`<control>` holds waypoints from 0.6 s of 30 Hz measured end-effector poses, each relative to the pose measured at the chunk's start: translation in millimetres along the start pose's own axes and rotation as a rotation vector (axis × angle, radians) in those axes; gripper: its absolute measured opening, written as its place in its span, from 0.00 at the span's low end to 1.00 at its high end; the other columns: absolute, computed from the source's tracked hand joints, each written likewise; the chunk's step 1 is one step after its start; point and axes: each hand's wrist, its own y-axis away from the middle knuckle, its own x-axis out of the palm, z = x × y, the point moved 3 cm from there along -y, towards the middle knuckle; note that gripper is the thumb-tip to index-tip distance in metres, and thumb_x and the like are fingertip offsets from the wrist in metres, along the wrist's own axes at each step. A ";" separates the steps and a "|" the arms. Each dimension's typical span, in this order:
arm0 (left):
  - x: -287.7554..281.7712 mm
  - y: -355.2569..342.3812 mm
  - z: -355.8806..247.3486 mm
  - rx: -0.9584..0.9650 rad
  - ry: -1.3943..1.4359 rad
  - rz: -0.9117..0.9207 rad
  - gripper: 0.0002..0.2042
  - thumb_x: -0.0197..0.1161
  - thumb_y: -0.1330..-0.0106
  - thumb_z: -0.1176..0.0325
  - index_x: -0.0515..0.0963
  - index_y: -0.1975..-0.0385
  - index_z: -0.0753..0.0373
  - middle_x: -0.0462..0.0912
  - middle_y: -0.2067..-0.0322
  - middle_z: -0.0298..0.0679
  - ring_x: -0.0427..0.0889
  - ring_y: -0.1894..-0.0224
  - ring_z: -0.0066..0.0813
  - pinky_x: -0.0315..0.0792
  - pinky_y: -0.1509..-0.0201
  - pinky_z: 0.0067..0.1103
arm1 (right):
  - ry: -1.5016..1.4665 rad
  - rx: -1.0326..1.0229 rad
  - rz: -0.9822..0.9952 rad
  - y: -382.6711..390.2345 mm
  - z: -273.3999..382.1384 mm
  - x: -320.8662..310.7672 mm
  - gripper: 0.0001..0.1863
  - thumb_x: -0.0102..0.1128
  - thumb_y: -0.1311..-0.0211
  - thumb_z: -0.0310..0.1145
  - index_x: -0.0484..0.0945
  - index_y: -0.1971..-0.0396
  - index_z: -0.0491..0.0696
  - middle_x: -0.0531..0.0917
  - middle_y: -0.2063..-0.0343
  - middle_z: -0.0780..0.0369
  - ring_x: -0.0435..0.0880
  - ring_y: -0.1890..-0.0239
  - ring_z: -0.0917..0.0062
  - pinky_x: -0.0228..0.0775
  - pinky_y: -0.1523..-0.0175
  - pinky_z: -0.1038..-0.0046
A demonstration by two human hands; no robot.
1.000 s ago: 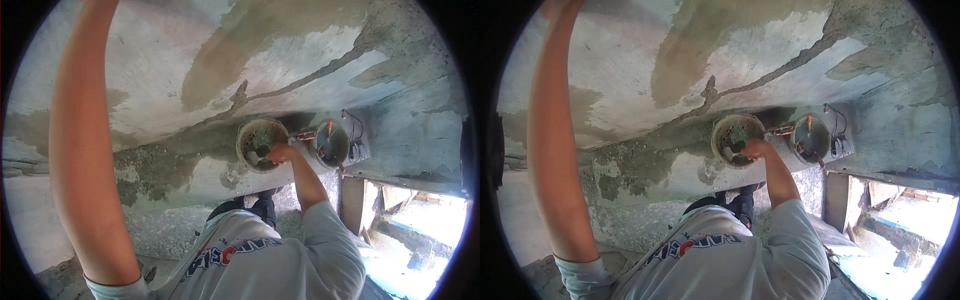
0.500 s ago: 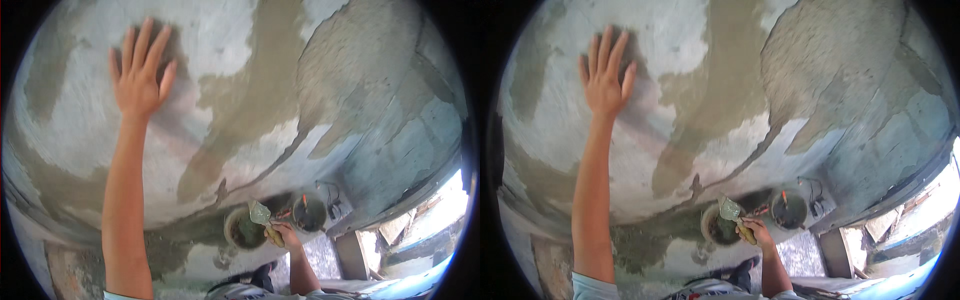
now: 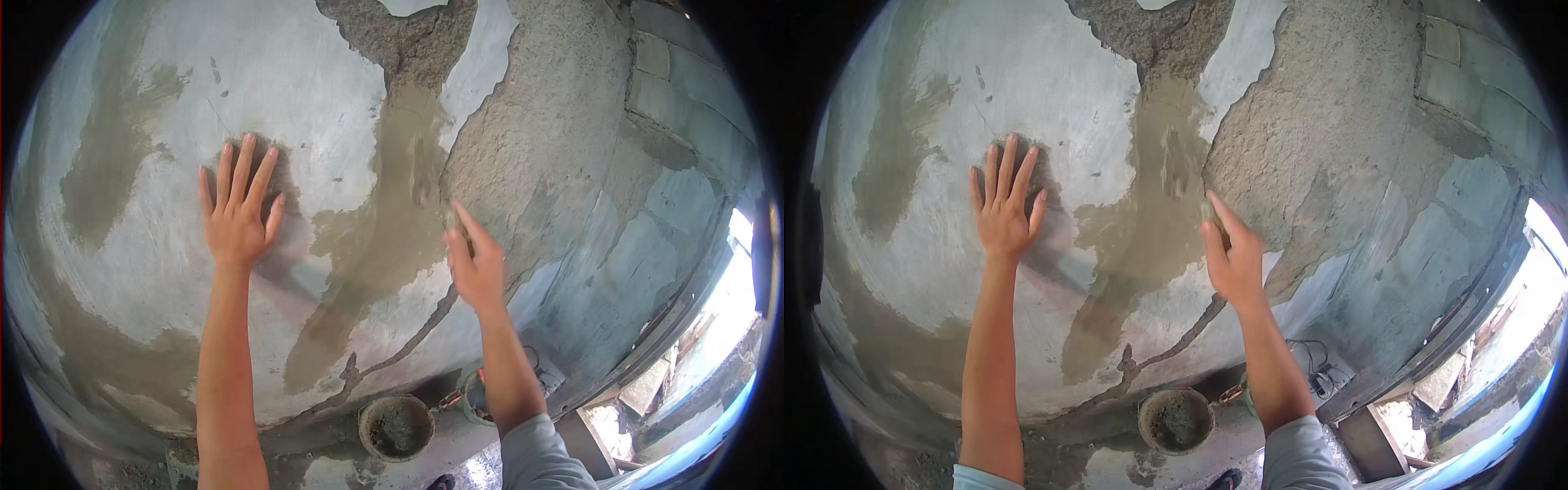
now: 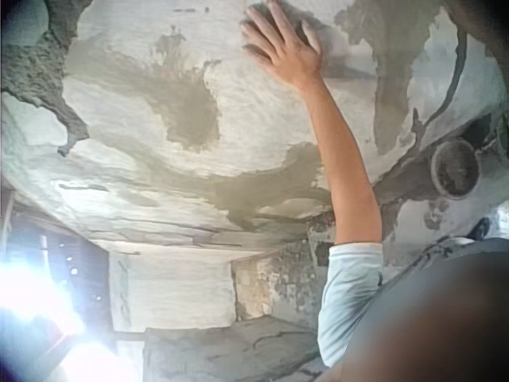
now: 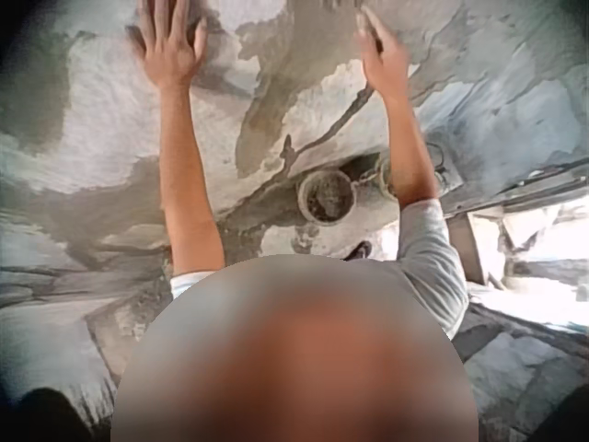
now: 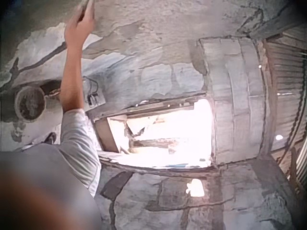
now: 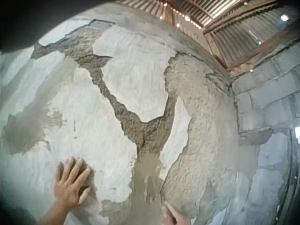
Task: The person patches a damaged interior wall with cement mix from a bucket, applying it with a trowel.
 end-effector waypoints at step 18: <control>-4.8 -0.2 -5.3 -0.021 0.017 -0.010 0.32 0.62 0.31 0.51 0.71 0.24 0.36 0.64 0.19 0.27 0.61 0.18 0.37 0.50 0.16 0.49 | 0.533 -0.313 -0.164 -39.5 25.7 4.3 0.27 0.61 0.26 0.32 0.74 0.30 0.45 0.86 0.57 0.42 0.84 0.54 0.40 0.78 0.50 0.48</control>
